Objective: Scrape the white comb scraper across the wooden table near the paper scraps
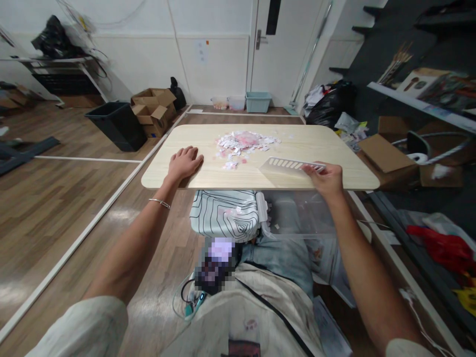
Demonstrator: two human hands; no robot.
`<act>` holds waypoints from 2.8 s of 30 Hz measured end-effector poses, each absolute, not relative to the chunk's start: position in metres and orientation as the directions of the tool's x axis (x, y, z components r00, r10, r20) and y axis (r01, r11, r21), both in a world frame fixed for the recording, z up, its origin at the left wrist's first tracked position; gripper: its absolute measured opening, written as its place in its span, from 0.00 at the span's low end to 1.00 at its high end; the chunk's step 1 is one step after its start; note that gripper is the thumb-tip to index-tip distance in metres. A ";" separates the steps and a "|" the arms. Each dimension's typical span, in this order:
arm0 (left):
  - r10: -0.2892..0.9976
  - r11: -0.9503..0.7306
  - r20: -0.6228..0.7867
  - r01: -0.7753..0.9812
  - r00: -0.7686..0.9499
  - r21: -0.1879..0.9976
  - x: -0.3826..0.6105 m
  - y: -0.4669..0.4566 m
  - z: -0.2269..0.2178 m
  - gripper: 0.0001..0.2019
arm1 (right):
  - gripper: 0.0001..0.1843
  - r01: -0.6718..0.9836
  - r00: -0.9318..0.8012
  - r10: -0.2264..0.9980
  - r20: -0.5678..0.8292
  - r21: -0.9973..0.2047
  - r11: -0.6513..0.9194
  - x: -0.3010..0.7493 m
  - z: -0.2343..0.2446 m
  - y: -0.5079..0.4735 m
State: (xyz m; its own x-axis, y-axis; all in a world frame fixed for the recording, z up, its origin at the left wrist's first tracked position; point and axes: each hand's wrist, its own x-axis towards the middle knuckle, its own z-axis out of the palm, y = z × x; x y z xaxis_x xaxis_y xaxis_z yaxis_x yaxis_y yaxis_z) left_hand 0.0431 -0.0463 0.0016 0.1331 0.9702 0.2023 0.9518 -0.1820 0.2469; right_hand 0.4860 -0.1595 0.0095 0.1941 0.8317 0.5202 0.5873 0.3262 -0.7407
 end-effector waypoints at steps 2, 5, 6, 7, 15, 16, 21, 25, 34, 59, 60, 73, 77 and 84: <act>0.970 -0.184 0.204 0.949 0.133 0.254 0.043 -0.046 0.001 0.29 | 0.30 0.553 0.199 0.844 0.497 -0.769 0.322 0.485 0.005 -0.159; 0.971 -0.183 0.202 0.946 0.130 0.267 0.042 -0.045 0.001 0.28 | 0.28 0.523 0.212 0.857 0.469 -0.795 0.306 0.483 -0.004 -0.157; 0.971 -0.181 0.200 0.946 0.129 0.269 0.042 -0.045 0.001 0.27 | 0.28 0.524 0.218 0.856 0.469 -0.796 0.302 0.482 -0.006 -0.157; 0.972 -0.179 0.197 0.946 0.127 0.270 0.042 -0.045 0.001 0.27 | 0.27 0.530 0.224 0.853 0.471 -0.793 0.299 0.482 -0.008 -0.157; 0.977 -0.167 0.175 0.945 0.121 0.280 0.041 -0.043 0.000 0.29 | 0.24 0.595 0.208 0.836 0.507 -0.744 0.304 0.480 -0.011 -0.159; 0.977 -0.168 0.176 0.944 0.121 0.283 0.040 -0.042 0.000 0.28 | 0.24 0.598 0.205 0.837 0.508 -0.742 0.304 0.480 -0.010 -0.159; 0.975 -0.172 0.187 0.947 0.123 0.273 0.040 -0.043 -0.001 0.28 | 0.24 0.596 0.201 0.841 0.503 -0.744 0.302 0.480 -0.009 -0.161; 0.974 -0.177 0.188 0.949 0.129 0.262 0.041 -0.043 0.000 0.28 | 0.24 0.591 0.203 0.847 0.492 -0.751 0.295 0.480 -0.009 -0.162; 0.975 -0.173 0.186 0.946 0.124 0.275 0.042 -0.045 0.002 0.28 | 0.23 0.583 0.201 0.845 0.495 -0.754 0.303 0.479 -0.007 -0.162; 0.977 -0.172 0.172 0.948 0.129 0.268 0.041 -0.044 0.001 0.28 | 0.25 0.589 0.195 0.846 0.495 -0.749 0.303 0.481 -0.009 -0.161; 0.977 -0.173 0.170 0.948 0.131 0.268 0.041 -0.044 0.001 0.28 | 0.25 0.590 0.195 0.846 0.496 -0.749 0.303 0.481 -0.009 -0.161; 0.979 -0.157 0.159 0.965 0.125 0.210 0.042 -0.038 -0.006 0.31 | 0.17 0.540 0.170 0.871 0.460 -0.783 0.308 0.478 0.008 -0.169; 0.979 -0.144 0.171 0.971 0.111 0.192 0.040 -0.030 -0.020 0.32 | 0.16 0.527 0.174 0.866 0.469 -0.787 0.320 0.480 0.010 -0.171; 0.975 -0.146 0.193 0.969 0.107 0.199 0.040 -0.030 -0.023 0.32 | 0.26 0.483 0.227 0.894 0.385 -0.842 0.240 0.480 0.006 -0.171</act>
State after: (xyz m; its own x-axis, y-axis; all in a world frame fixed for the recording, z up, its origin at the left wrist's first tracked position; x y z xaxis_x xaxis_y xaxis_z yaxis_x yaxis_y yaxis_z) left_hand 0.0398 -0.0298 -0.0235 0.1074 0.9753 0.1932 0.9691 -0.1460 0.1987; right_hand 0.4800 -0.1711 0.0062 0.2272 0.8943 0.3855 0.4825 0.2405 -0.8422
